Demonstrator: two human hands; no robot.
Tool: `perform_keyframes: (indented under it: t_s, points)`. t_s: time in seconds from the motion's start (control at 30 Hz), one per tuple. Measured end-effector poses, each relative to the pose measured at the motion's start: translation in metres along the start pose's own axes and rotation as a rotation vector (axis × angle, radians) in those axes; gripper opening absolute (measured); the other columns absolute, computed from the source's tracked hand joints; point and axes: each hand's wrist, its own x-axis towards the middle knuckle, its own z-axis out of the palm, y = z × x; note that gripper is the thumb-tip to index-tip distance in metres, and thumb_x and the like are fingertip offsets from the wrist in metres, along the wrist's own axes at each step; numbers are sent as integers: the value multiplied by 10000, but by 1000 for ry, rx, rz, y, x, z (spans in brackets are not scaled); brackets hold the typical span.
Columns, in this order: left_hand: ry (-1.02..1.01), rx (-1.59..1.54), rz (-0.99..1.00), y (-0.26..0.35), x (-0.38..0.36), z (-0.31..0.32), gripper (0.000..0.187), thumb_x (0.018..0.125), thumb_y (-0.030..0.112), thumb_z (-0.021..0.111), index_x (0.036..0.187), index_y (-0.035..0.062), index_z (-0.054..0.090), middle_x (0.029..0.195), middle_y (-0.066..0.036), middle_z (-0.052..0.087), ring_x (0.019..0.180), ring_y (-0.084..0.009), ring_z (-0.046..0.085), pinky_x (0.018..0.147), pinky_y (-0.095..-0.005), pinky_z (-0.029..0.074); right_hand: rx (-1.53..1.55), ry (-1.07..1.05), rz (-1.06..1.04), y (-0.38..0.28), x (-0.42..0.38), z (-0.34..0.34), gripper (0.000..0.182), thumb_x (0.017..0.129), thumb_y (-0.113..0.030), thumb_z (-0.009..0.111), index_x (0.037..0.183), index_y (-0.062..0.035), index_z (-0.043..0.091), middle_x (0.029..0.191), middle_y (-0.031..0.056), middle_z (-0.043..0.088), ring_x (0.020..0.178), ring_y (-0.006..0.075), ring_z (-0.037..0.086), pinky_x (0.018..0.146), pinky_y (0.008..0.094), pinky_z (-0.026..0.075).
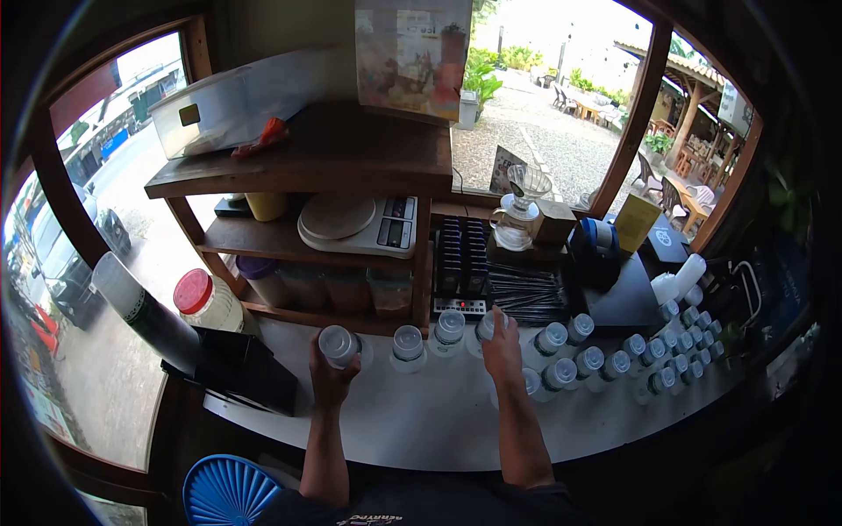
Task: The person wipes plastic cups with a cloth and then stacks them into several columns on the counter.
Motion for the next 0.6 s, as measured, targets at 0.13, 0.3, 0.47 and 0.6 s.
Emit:
perform_keyframes:
  t_s: [0.13,0.3,0.47,0.6]
  points:
    - [-127,48,-68,-21,-3,7,765,734,282,860,1334,42,451,1201,-166,565,1128,-355,600,980,-453,483,-316,173,71,36,-1,-1,811,871,-41,682,1558,-145,263,1530,313,272,1426,475,340,1150,529,350]
    - [-241,145,-178,-36,-37,27,819,719,237,885,1365,30,425,1308,-200,509,1212,-410,548,1034,-475,464,6,213,-284,-15,-3,-27,805,841,-157,764,1527,-118,345,1542,299,285,1457,469,271,1164,522,322]
    - [-104,216,43,6,-13,19,762,749,251,872,1349,40,451,1347,-210,488,1218,-419,539,1036,-504,458,-21,-117,-419,-39,7,38,743,855,-192,762,1504,-164,401,1491,280,368,1310,503,475,1090,501,434]
    - [-180,91,401,41,5,34,651,804,247,823,1345,91,495,1391,-204,468,1314,-385,467,1073,-531,417,-30,-115,-104,-46,-17,14,705,845,-170,774,1462,-157,434,1415,263,440,1240,497,538,1038,489,482]
